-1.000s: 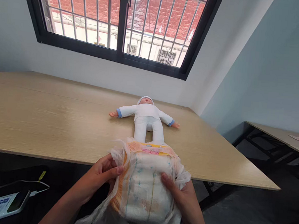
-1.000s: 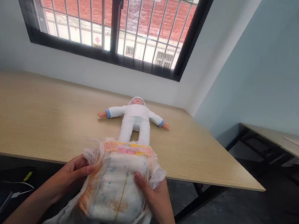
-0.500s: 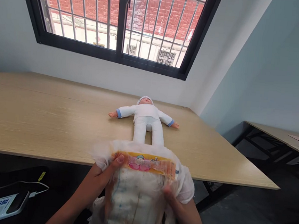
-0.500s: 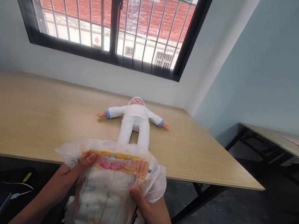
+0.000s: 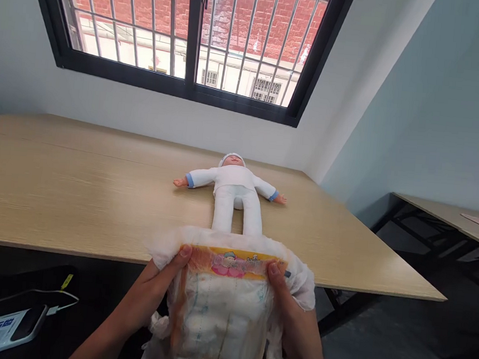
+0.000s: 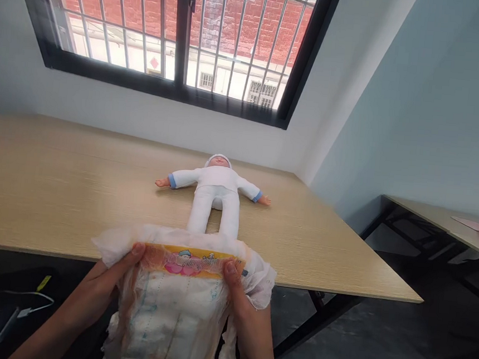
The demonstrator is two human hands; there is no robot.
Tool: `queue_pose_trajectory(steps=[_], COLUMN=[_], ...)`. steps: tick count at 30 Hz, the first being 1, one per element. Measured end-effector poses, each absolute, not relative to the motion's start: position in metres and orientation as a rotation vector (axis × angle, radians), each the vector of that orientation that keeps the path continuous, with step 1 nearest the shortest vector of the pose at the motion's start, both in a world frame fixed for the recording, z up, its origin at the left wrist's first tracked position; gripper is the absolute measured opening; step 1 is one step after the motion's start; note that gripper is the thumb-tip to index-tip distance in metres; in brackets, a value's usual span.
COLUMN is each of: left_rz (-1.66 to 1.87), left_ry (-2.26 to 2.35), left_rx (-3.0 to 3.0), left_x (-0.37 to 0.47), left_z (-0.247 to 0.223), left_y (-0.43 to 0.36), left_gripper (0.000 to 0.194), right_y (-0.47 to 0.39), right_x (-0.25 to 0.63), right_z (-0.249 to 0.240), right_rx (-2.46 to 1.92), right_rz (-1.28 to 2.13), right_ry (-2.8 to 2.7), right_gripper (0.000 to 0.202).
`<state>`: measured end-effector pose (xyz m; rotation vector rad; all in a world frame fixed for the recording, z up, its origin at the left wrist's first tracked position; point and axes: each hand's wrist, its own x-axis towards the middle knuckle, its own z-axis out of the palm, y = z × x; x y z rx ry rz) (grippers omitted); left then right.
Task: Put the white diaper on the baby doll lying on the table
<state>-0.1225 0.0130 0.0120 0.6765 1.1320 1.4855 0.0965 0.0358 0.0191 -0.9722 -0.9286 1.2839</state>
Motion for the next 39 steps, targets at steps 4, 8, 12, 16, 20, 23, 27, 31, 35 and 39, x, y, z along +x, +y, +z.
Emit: queue_pose_trajectory(steps=[4, 8, 12, 16, 20, 23, 27, 31, 35, 39], left_rz=[1.5, 1.506, 1.5, 1.507, 1.51, 1.502, 1.504, 1.486, 1.502, 1.507], left_ry=[1.104, 1.095, 1.087, 1.1, 1.1, 1.102, 1.131, 1.145, 1.153, 1.146], left_rx=[0.682, 0.687, 0.696, 0.691, 0.697, 0.698, 0.682, 0.666, 0.637, 0.628], left_x=[-0.1218, -0.1219, -0.1236, -0.1246, -0.1234, -0.1232, -0.125, -0.1265, -0.1263, -0.1264], left_z=[0.013, 0.0128, 0.0115, 0.0101, 0.0105, 0.0112, 0.0098, 0.0077, 0.0083, 0.01], left_y=[0.0123, 0.0126, 0.0137, 0.0142, 0.0132, 0.0127, 0.0127, 0.0127, 0.0118, 0.0111], left_gripper=[0.069, 0.068, 0.067, 0.066, 0.065, 0.064, 0.065, 0.067, 0.062, 0.061], right_y=[0.0338, 0.0348, 0.0352, 0.0348, 0.0356, 0.0355, 0.0337, 0.0335, 0.035, 0.0359], right_x=[0.0966, 0.097, 0.0974, 0.0991, 0.1002, 0.0999, 0.099, 0.0989, 0.0995, 0.1001], right_z=[0.0217, 0.0222, 0.0217, 0.0215, 0.0217, 0.0216, 0.0212, 0.0204, 0.0191, 0.0174], right_rx=[-0.947, -0.942, -0.952, -0.954, -0.952, -0.956, -0.958, -0.96, -0.956, -0.955], right_rz=[1.269, 1.264, 1.256, 1.249, 1.24, 1.244, 1.263, 1.272, 1.272, 1.278], right_ry=[-0.889, -0.873, -0.881, -0.898, -0.913, -0.908, -0.892, -0.877, -0.867, -0.869], right_gripper=[0.062, 0.056, 0.048, 0.044, 0.04, 0.038, 0.039, 0.041, 0.041, 0.037])
